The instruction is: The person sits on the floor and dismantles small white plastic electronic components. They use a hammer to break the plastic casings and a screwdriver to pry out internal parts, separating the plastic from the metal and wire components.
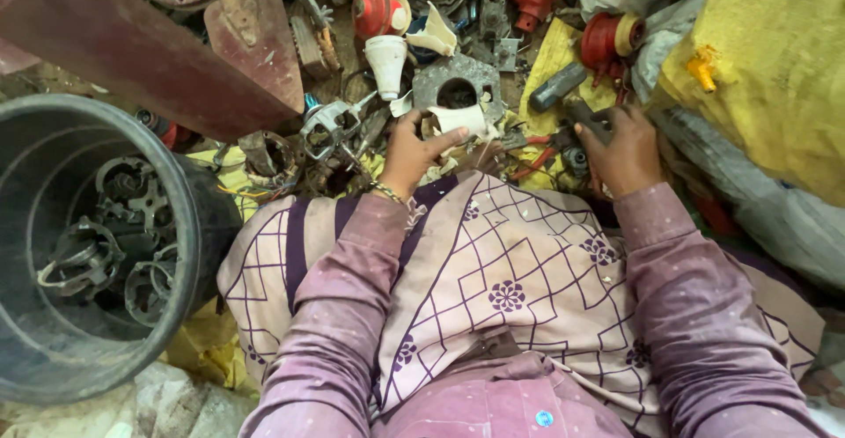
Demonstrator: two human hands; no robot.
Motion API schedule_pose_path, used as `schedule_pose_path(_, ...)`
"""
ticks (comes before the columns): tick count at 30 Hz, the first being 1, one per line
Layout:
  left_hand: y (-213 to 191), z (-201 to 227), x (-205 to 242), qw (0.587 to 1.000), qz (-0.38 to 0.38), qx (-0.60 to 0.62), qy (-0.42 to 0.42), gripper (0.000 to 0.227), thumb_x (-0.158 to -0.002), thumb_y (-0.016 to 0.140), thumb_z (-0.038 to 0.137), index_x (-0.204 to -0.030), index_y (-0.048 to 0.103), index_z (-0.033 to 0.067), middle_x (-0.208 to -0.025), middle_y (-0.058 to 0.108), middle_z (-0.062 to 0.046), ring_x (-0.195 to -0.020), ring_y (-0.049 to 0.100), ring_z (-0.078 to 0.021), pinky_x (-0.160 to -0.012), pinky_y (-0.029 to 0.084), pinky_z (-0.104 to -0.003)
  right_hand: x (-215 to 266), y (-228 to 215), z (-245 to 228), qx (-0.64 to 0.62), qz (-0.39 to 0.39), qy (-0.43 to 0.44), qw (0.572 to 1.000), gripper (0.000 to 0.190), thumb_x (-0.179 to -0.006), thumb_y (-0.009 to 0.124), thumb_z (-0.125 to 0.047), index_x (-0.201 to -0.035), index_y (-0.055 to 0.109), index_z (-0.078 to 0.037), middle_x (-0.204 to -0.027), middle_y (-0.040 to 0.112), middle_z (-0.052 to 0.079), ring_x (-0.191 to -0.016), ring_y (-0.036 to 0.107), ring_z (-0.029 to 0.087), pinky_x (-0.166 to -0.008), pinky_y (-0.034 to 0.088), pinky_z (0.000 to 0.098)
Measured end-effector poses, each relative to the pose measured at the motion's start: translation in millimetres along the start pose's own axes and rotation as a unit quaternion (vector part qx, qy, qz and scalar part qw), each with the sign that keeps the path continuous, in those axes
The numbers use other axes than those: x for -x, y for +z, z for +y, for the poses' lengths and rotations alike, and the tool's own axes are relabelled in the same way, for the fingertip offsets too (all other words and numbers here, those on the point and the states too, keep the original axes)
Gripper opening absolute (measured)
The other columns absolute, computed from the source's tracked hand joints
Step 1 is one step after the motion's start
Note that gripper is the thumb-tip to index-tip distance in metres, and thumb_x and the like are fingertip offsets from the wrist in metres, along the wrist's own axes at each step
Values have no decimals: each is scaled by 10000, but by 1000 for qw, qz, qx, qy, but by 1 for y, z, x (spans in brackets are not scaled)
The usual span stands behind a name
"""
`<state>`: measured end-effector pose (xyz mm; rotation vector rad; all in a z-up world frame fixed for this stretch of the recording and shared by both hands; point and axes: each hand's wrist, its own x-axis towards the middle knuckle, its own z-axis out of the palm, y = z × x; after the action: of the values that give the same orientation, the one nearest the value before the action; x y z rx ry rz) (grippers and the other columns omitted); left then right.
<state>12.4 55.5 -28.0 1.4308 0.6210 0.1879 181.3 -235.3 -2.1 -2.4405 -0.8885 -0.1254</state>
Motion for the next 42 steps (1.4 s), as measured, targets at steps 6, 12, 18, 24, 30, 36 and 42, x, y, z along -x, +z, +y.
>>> schedule_pose_path(6,-6,3,-1,995,56,-32,77,553,-787,908,249,-1205,687,-38,-1056,750,-82,-916,698,-168,-779,575,-289,6,-20,-39,-228,1,144,963,301,-959,796,-239,-1138,734,-5,-1063,737,153,-927,692,246,-828,550,344)
schedule_pose_path(12,0,-6,1,968,-73,228,-73,522,-916,802,303,-1266,670,-60,-1034,710,-115,-844,657,-191,-657,494,-309,15,6,-75,-347,-50,133,927,514,-963,787,-196,-1391,567,-14,-1162,723,86,-1038,697,158,-899,579,296)
schedule_pose_path(18,12,-12,3,953,-170,240,-73,523,-906,794,304,-1262,644,-48,-1147,717,-127,-1009,711,-187,-860,581,-290,12,15,-84,-443,-170,93,875,821,-788,851,-99,-1478,407,-80,-1311,604,106,-1146,622,174,-940,550,315)
schedule_pose_path(24,11,-12,5,952,-163,239,-102,531,-890,783,357,-1240,636,-15,-1087,704,-98,-932,700,-160,-780,579,-300,15,17,-65,-525,-184,164,815,472,-883,787,-56,-1320,613,-16,-1195,690,75,-1004,679,137,-842,598,287)
schedule_pose_path(30,14,-15,4,972,-174,128,-94,573,-924,781,429,-1220,685,-52,-1045,738,-108,-875,699,-147,-743,562,-253,12,16,-55,-518,-106,190,827,369,-968,744,-85,-1314,653,7,-1136,721,67,-950,674,98,-824,579,250)
schedule_pose_path(36,14,-15,3,946,-141,254,-144,608,-849,741,469,-1209,600,0,-1044,725,-114,-879,738,-202,-689,642,-357,11,5,-63,-540,-139,162,814,408,-982,696,-92,-1372,620,0,-1184,707,60,-1059,664,101,-941,558,262)
schedule_pose_path(42,11,-10,4,945,-123,267,-143,696,-905,682,560,-1229,650,-55,-1056,740,-160,-852,742,-224,-685,646,-343,9,5,-65,-557,-137,159,804,378,-961,719,-34,-1328,631,0,-1212,698,82,-1108,659,126,-981,546,281)
